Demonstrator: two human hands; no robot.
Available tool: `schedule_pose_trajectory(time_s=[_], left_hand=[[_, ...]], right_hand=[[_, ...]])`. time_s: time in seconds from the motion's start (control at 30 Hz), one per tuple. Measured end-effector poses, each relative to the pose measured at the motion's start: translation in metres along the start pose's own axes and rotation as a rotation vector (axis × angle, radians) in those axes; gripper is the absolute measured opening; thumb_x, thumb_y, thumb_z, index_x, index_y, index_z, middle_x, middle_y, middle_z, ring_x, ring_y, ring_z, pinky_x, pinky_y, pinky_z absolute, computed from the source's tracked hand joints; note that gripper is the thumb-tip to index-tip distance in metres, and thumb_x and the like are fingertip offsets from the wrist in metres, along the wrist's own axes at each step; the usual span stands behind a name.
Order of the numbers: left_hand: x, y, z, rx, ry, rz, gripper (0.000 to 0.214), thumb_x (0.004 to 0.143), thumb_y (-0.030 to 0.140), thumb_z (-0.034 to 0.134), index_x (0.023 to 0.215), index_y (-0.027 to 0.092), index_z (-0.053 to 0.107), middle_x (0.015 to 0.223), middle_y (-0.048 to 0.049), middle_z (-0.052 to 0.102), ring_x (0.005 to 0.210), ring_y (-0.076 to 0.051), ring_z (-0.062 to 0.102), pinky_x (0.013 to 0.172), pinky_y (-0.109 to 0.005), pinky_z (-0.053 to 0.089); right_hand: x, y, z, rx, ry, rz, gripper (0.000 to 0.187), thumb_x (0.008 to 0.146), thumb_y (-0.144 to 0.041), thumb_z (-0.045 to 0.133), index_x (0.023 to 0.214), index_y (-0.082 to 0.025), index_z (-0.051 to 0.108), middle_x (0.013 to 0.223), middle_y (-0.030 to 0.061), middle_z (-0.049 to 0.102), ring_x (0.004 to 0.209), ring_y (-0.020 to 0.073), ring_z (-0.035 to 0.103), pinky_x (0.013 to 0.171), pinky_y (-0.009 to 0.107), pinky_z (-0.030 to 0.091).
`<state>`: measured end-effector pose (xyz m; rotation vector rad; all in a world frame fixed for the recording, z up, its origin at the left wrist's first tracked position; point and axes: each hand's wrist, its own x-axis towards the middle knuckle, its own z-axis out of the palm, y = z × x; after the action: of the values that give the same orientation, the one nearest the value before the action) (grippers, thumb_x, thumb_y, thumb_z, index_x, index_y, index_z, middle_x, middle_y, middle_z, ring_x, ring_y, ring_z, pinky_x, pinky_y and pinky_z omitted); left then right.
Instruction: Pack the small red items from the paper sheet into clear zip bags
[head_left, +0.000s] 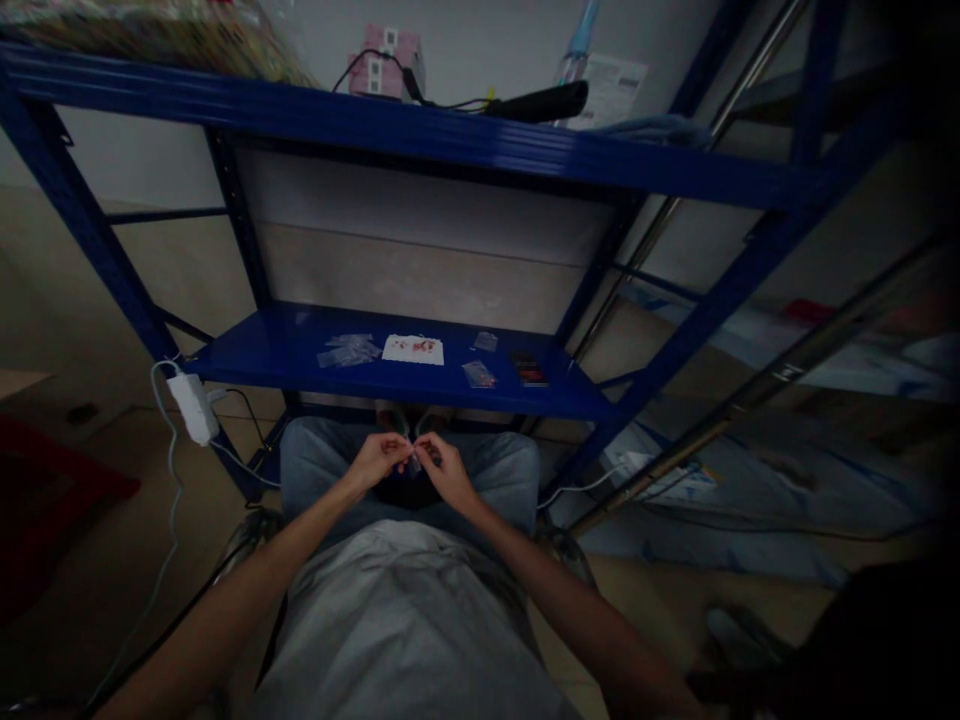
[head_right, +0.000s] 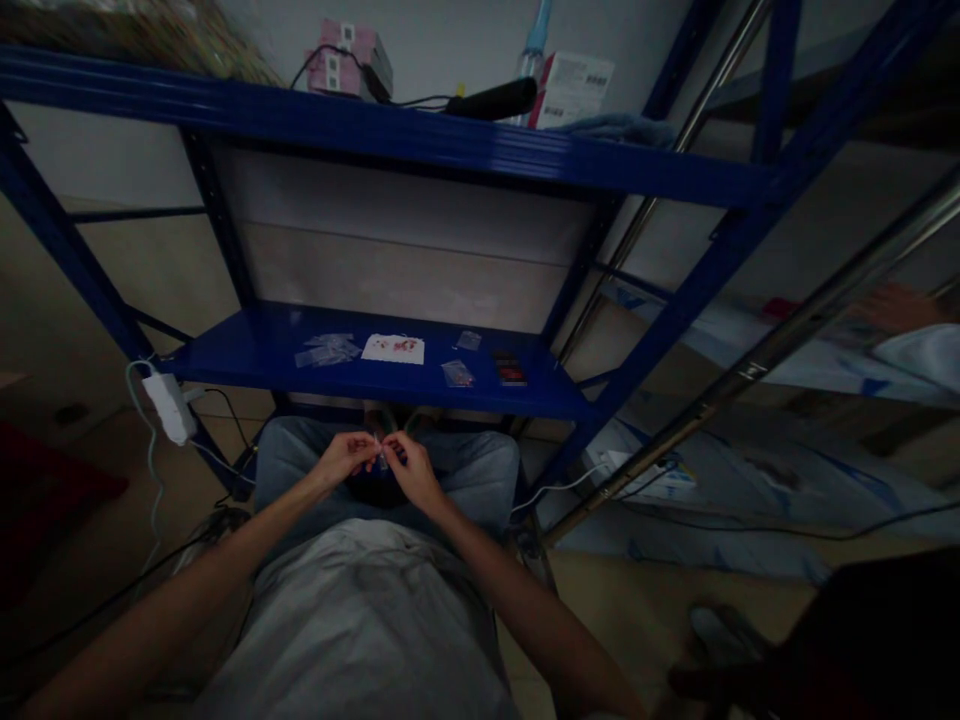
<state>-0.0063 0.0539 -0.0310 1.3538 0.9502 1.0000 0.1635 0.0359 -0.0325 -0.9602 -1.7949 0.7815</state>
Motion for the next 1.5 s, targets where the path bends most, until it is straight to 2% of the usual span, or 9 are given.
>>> schedule_pose_trajectory(time_s=[0.13, 0.27, 0.5, 0.67, 0.87, 1.0, 1.17, 1.27, 1.5], left_hand=[[0.012, -0.006, -0.001, 0.021, -0.063, 0.035, 0.038, 0.079, 0.051, 0.064, 0.079, 0.013, 0.061, 0.054, 0.0007, 0.059, 0.038, -0.006, 0.043, 0.037, -0.017, 0.028], [0.019, -0.010, 0.002, 0.018, -0.092, 0.065, 0.040, 0.080, 0.054, 0.061, 0.080, 0.014, 0.060, 0.057, -0.0002, 0.060, 0.043, -0.009, 0.051, 0.037, -0.017, 0.032], [0.001, -0.006, 0.002, 0.050, -0.111, 0.069, 0.034, 0.080, 0.047, 0.064, 0.084, 0.014, 0.062, 0.063, -0.0002, 0.060, 0.048, -0.010, 0.054, 0.038, -0.017, 0.033], [-0.005, -0.001, 0.003, 0.141, -0.141, 0.112, 0.027, 0.083, 0.040, 0.060, 0.082, 0.014, 0.064, 0.067, -0.0023, 0.063, 0.053, -0.011, 0.055, 0.044, -0.018, 0.036], [0.008, -0.014, 0.006, 0.234, -0.084, 0.155, 0.012, 0.075, 0.025, 0.059, 0.071, 0.014, 0.061, 0.061, -0.0002, 0.060, 0.054, -0.010, 0.053, 0.053, -0.020, 0.040], [0.007, -0.020, 0.005, 0.310, -0.038, 0.165, 0.006, 0.069, 0.019, 0.058, 0.066, 0.014, 0.060, 0.060, 0.0014, 0.057, 0.056, -0.010, 0.051, 0.056, -0.021, 0.038], [0.002, -0.019, 0.003, 0.416, 0.039, 0.177, 0.005, 0.067, 0.018, 0.057, 0.066, 0.015, 0.061, 0.058, 0.0030, 0.054, 0.055, -0.010, 0.047, 0.056, -0.021, 0.035], [0.001, -0.014, 0.003, 0.465, 0.073, 0.189, 0.006, 0.067, 0.018, 0.056, 0.065, 0.015, 0.061, 0.056, 0.0037, 0.052, 0.053, -0.010, 0.046, 0.054, -0.021, 0.033], [0.000, -0.006, 0.011, 0.506, 0.116, 0.232, 0.008, 0.068, 0.019, 0.058, 0.062, 0.016, 0.061, 0.055, 0.0035, 0.053, 0.053, -0.011, 0.047, 0.054, -0.021, 0.033]], right_hand=[[0.003, 0.008, 0.002, 0.022, 0.001, 0.041, 0.017, 0.092, -0.034, 0.051, 0.098, -0.021, 0.060, 0.084, 0.0010, 0.068, 0.074, 0.0148, 0.065, 0.070, 0.026, 0.049], [0.007, 0.011, 0.000, -0.011, 0.015, 0.076, 0.018, 0.092, -0.036, 0.052, 0.094, -0.021, 0.062, 0.079, 0.0011, 0.068, 0.070, 0.0150, 0.065, 0.064, 0.025, 0.047], [-0.002, 0.006, 0.002, 0.038, -0.075, 0.116, 0.023, 0.093, -0.041, 0.048, 0.090, -0.020, 0.058, 0.079, 0.0020, 0.068, 0.071, 0.0151, 0.064, 0.061, 0.023, 0.047], [-0.004, 0.011, 0.002, 0.109, -0.127, 0.155, 0.022, 0.093, -0.041, 0.047, 0.087, -0.021, 0.055, 0.071, -0.0008, 0.064, 0.059, 0.0123, 0.059, 0.054, 0.021, 0.045], [0.003, 0.025, 0.002, 0.080, -0.174, 0.167, 0.015, 0.090, -0.027, 0.045, 0.078, -0.020, 0.052, 0.061, -0.0041, 0.057, 0.051, 0.0103, 0.055, 0.049, 0.018, 0.040], [0.003, 0.021, 0.000, -0.130, -0.166, 0.146, 0.011, 0.082, -0.018, 0.049, 0.072, -0.019, 0.055, 0.057, -0.0039, 0.058, 0.053, 0.0104, 0.055, 0.053, 0.018, 0.037], [0.002, 0.012, -0.008, -0.490, -0.005, 0.173, 0.009, 0.075, -0.019, 0.056, 0.067, -0.019, 0.059, 0.059, -0.0021, 0.061, 0.054, 0.0112, 0.054, 0.053, 0.021, 0.030], [0.003, 0.010, -0.010, -0.616, 0.074, 0.211, 0.010, 0.075, -0.022, 0.058, 0.065, -0.019, 0.060, 0.060, -0.0012, 0.062, 0.055, 0.0121, 0.055, 0.054, 0.022, 0.029], [0.003, 0.016, -0.005, -0.446, 0.001, 0.122, 0.011, 0.079, -0.024, 0.060, 0.089, -0.025, 0.064, 0.067, -0.0014, 0.067, 0.058, 0.0150, 0.059, 0.054, 0.023, 0.035]])
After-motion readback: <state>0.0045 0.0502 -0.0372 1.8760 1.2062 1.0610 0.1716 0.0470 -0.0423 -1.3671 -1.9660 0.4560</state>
